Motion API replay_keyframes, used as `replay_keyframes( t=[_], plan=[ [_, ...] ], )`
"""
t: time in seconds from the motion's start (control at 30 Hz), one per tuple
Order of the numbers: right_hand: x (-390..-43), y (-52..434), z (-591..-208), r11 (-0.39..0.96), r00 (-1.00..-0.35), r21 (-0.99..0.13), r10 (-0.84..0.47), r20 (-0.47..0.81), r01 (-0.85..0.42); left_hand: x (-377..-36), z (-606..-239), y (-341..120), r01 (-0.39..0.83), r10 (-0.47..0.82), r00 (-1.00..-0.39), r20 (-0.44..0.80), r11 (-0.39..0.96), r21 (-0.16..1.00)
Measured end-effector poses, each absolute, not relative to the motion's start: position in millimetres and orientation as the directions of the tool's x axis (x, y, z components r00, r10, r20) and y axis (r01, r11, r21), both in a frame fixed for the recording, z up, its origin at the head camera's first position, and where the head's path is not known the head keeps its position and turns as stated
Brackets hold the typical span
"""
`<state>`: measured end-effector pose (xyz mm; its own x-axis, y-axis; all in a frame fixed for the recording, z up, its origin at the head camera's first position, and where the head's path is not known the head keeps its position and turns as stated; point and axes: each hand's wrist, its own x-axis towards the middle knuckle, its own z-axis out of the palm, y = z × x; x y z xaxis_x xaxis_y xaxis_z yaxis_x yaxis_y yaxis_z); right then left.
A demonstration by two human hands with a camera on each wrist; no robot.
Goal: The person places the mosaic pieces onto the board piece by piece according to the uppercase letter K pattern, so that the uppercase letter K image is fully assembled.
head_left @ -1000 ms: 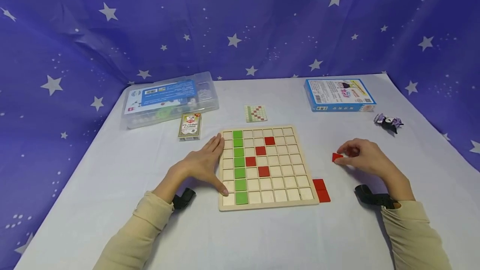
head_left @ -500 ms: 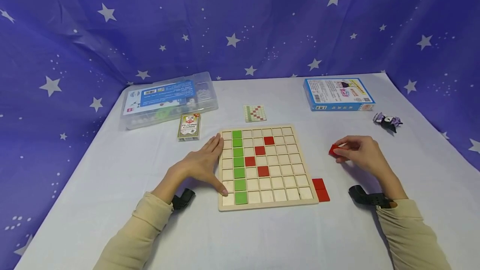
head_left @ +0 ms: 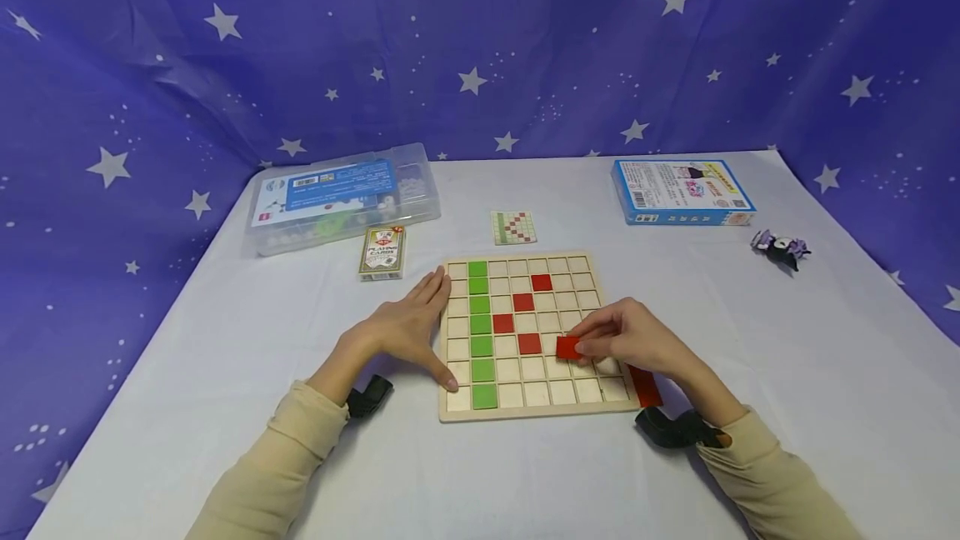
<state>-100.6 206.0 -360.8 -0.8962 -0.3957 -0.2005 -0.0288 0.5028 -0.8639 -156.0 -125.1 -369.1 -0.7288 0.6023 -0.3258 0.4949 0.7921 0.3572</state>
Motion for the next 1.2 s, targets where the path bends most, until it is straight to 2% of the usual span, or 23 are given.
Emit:
replay_keyframes(
  t=[0.3,0.6,0.87,1.2],
  plan=[
    [-94,182,-365,0.636,-0.900,-0.742,-0.423,-0.109,-0.209,-156,-369,-125,0.498,0.605,-0.727,-0.326,0.791,0.356],
    [-93,180,-371,0.652,-0.893,-0.682,-0.449,0.004,-0.331,-157,-370,-125,0.498,0.602,-0.727,-0.331,0.793,0.351],
    [-94,177,-370,0.689,-0.902,-0.654,-0.431,-0.023,-0.313,-158,-371,-125,0.491,0.592,-0.732,-0.337,0.801,0.343],
    [-95,188,-369,0.647,-0.862,-0.683,-0.504,-0.050,-0.339,-158,-371,-124,0.486,0.590,-0.733,-0.340,0.803,0.344]
  ],
)
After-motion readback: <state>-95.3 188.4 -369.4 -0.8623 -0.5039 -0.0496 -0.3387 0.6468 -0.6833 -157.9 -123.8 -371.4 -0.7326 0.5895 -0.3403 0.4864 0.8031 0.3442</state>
